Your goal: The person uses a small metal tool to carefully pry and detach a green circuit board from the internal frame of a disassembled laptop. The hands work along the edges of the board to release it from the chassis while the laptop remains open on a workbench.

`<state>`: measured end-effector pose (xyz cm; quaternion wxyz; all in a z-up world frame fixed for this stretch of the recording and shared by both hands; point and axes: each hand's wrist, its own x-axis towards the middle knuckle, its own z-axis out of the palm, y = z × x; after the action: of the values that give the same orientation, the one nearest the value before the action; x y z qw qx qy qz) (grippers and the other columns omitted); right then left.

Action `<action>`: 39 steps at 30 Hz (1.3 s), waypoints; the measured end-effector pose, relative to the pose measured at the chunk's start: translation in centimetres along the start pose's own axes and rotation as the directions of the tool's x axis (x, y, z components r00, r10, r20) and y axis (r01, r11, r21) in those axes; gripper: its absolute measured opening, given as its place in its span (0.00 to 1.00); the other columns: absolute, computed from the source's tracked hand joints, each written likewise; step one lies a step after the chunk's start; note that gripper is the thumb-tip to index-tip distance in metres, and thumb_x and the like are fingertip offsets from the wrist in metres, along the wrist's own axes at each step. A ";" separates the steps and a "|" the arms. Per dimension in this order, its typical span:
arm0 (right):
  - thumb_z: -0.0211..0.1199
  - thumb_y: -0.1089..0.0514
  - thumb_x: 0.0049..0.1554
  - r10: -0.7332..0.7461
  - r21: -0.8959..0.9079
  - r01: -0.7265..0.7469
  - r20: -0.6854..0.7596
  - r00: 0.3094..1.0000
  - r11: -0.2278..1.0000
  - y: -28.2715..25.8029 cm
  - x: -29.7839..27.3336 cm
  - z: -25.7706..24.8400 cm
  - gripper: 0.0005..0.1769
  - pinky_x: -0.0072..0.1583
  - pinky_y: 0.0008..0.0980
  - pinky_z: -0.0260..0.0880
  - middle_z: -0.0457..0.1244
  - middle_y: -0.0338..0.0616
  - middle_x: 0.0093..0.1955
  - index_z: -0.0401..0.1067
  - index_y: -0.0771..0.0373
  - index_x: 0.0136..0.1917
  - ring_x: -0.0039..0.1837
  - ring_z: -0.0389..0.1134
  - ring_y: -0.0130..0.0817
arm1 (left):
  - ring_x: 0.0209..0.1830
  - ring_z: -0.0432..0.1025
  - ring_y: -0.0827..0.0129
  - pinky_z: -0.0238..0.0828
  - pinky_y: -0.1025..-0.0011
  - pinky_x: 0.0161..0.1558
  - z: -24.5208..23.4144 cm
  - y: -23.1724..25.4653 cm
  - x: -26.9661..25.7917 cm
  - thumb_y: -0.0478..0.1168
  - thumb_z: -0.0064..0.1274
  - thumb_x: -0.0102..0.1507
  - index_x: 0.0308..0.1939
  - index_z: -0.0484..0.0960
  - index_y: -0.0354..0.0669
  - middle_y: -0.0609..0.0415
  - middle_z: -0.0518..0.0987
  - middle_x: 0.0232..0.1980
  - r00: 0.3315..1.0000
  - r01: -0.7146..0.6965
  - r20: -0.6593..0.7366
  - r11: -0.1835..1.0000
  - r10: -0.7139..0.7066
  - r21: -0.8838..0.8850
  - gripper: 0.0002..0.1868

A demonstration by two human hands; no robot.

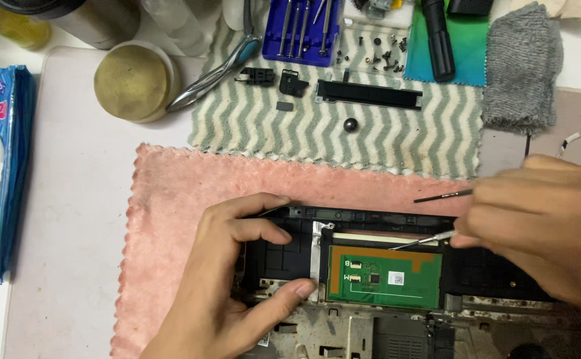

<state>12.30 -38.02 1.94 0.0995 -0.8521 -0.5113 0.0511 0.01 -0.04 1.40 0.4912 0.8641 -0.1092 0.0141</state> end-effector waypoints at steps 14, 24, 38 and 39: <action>0.54 0.45 0.67 0.116 -0.063 -0.121 -0.076 0.990 0.991 -4.2 -3.4 -2.9 0.21 0.47 0.49 0.68 0.70 0.24 0.38 0.80 0.46 0.68 0.36 0.73 0.35 | 0.76 0.76 0.59 0.71 0.62 0.74 0.2 0.2 -0.1 0.48 0.73 0.63 0.55 0.81 0.51 0.48 0.81 0.73 0.999 0.043 0.001 0.999 -0.043 0.019 0.22; 0.67 0.45 0.63 0.082 -0.039 -0.084 -0.039 0.996 0.996 -3.3 -4.1 -2.1 0.24 0.47 0.51 0.66 0.70 0.28 0.43 0.77 0.48 0.71 0.41 0.72 0.36 | 0.76 0.78 0.57 0.69 0.58 0.76 0.5 -0.1 0.1 0.52 0.74 0.61 0.53 0.82 0.52 0.46 0.83 0.72 1.000 -0.014 -0.015 0.993 0.016 0.121 0.22; 0.63 0.55 0.66 0.074 -0.086 -0.084 -0.110 0.991 0.993 -2.5 -3.8 -0.6 0.16 0.44 0.53 0.61 0.63 0.34 0.39 0.81 0.44 0.65 0.38 0.67 0.43 | 0.77 0.79 0.56 0.71 0.57 0.78 0.4 -0.1 0.2 0.61 0.76 0.56 0.55 0.83 0.51 0.43 0.81 0.73 0.999 -0.046 0.000 0.991 0.047 0.122 0.31; 0.64 0.53 0.65 0.039 -0.119 -0.049 -0.087 0.995 0.992 -2.6 -3.7 -0.7 0.18 0.44 0.55 0.62 0.64 0.36 0.40 0.80 0.47 0.68 0.39 0.67 0.46 | 0.77 0.79 0.56 0.71 0.57 0.79 0.4 -0.1 0.2 0.61 0.76 0.56 0.55 0.83 0.52 0.43 0.81 0.74 0.999 -0.053 0.000 0.990 0.053 0.127 0.31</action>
<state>8.46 -40.22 3.13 0.0680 -0.8690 -0.4898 -0.0138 0.15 -0.40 1.10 0.4348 0.8904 -0.1301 0.0353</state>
